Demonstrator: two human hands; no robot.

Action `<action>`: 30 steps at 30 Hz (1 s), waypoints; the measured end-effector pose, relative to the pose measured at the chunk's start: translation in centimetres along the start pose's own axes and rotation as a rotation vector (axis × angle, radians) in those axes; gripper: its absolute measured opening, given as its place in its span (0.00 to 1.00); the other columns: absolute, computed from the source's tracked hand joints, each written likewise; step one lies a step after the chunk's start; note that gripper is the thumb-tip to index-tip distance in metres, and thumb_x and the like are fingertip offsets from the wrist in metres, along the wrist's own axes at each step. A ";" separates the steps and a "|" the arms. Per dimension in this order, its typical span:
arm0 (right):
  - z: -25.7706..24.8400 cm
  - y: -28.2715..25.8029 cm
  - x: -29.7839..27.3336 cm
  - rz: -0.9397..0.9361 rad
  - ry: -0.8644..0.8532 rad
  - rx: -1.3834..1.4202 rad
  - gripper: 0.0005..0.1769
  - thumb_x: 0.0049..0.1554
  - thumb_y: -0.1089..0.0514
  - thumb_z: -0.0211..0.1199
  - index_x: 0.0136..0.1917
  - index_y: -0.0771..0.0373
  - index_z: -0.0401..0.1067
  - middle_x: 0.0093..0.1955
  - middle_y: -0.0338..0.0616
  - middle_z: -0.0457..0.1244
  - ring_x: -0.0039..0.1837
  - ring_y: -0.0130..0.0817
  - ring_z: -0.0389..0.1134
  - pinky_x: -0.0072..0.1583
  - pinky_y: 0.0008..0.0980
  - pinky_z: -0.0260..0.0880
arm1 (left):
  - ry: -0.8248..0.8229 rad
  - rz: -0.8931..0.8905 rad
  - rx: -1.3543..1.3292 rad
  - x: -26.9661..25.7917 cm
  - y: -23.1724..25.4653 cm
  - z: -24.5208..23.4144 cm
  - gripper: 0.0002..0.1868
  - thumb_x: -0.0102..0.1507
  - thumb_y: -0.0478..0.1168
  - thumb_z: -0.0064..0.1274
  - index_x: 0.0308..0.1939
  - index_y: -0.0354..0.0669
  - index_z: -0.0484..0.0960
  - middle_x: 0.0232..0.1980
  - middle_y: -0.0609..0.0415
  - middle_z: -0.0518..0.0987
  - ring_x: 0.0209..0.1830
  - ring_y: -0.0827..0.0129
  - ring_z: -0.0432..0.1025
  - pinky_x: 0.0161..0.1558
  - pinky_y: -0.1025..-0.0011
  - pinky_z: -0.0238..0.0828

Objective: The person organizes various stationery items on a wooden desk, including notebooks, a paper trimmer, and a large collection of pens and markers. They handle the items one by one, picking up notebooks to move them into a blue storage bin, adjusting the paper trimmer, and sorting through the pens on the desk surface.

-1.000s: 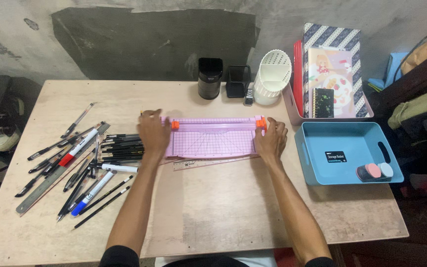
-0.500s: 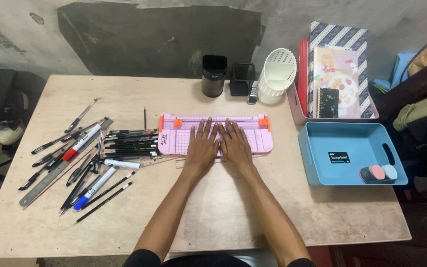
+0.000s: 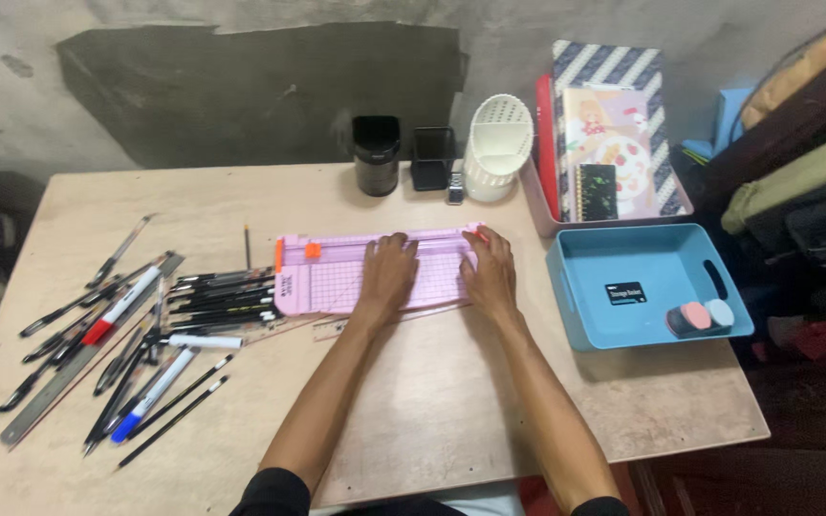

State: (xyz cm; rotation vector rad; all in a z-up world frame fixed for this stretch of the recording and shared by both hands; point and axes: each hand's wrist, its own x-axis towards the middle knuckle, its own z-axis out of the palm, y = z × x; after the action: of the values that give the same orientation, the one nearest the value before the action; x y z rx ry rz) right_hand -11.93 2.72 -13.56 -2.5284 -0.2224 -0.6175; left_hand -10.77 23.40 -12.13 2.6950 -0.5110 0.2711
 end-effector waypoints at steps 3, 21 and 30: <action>-1.6 1.8 0.5 0.026 -0.058 0.046 0.28 0.53 0.63 0.67 0.68 0.61 0.71 0.70 0.50 0.62 0.69 0.51 0.61 0.69 0.43 0.62 | 0.022 0.087 0.005 0.5 -0.4 -1.5 0.14 0.64 0.40 0.53 0.52 0.40 0.81 0.49 0.47 0.78 0.51 0.53 0.71 0.53 0.53 0.68; -1.2 2.2 3.0 0.040 -0.124 0.038 0.38 0.54 0.63 0.65 0.76 0.59 0.59 0.71 0.51 0.61 0.64 0.55 0.63 0.65 0.46 0.65 | 0.152 0.315 0.098 4.9 -4.7 0.9 0.09 0.65 0.33 0.47 0.47 0.39 0.80 0.43 0.50 0.81 0.42 0.60 0.75 0.45 0.61 0.70; 1.3 3.1 2.0 0.074 -0.060 -0.065 0.42 0.56 0.63 0.59 0.82 0.61 0.52 0.68 0.50 0.64 0.60 0.53 0.64 0.64 0.47 0.64 | 0.165 0.192 -0.037 6.5 -4.3 -0.3 0.07 0.65 0.36 0.49 0.45 0.43 0.82 0.42 0.51 0.81 0.47 0.58 0.73 0.50 0.59 0.63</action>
State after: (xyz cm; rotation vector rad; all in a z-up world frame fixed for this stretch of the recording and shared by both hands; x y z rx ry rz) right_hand -8.80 0.85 -15.01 -2.6075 -0.1306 -0.5288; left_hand -3.24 25.18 -11.63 2.5614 -0.7172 0.5264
